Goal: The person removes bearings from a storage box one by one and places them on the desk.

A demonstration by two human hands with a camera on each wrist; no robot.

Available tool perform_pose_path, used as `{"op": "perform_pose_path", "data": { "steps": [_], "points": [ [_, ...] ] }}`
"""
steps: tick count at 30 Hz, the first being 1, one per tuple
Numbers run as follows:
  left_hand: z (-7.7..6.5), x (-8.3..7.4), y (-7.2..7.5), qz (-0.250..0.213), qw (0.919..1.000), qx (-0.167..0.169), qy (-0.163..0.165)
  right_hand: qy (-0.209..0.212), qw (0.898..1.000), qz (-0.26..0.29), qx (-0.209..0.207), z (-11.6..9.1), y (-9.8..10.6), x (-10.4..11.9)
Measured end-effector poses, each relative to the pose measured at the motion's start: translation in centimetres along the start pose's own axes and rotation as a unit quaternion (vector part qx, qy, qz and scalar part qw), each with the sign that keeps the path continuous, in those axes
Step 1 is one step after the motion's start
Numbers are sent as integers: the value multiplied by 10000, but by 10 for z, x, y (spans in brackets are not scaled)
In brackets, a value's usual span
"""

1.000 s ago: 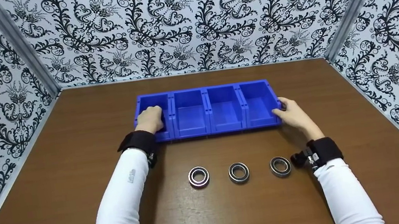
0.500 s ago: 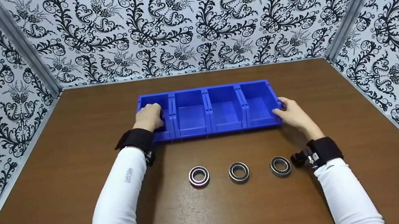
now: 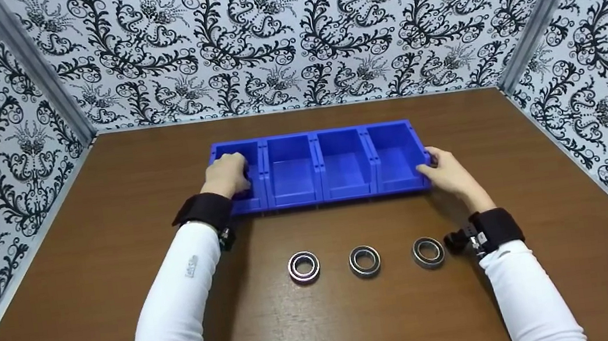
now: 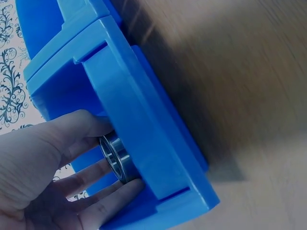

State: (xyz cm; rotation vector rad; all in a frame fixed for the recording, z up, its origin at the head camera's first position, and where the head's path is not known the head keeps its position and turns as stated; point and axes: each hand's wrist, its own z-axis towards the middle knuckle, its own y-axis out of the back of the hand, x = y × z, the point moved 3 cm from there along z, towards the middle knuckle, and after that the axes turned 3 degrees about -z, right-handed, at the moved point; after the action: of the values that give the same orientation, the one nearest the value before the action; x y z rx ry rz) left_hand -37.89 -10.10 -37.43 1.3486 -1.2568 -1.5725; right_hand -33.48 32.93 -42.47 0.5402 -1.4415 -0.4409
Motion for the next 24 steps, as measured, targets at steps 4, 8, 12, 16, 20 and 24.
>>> {"op": "perform_pose_path", "data": {
  "steps": [4, 8, 12, 16, 20, 24],
  "points": [
    [-1, 0, 3, -23, 10000, -15, -46, 16, 10000, -57, -7, 0, 1, 0],
    [-1, 0, 5, -38, 10000, -23, -80, 48, 10000, -74, -21, -1, 1, 1],
    [-1, 0, 6, -41, 10000, 10, -80, 38, 10000, 51, 7, -3, 1, 4],
    [-2, -1, 9, -23, 10000, 30, -84, 33, 10000, 79, 38, -4, 1, 5],
    [-3, -1, 11, -61, 9999, 17, -84, 23, 10000, 8, 28, -3, 2, 4],
    [-4, -1, 14, -120, 9999, 7, -84, 32, 10000, -30, 30, -1, 1, 2]
  ]
}}
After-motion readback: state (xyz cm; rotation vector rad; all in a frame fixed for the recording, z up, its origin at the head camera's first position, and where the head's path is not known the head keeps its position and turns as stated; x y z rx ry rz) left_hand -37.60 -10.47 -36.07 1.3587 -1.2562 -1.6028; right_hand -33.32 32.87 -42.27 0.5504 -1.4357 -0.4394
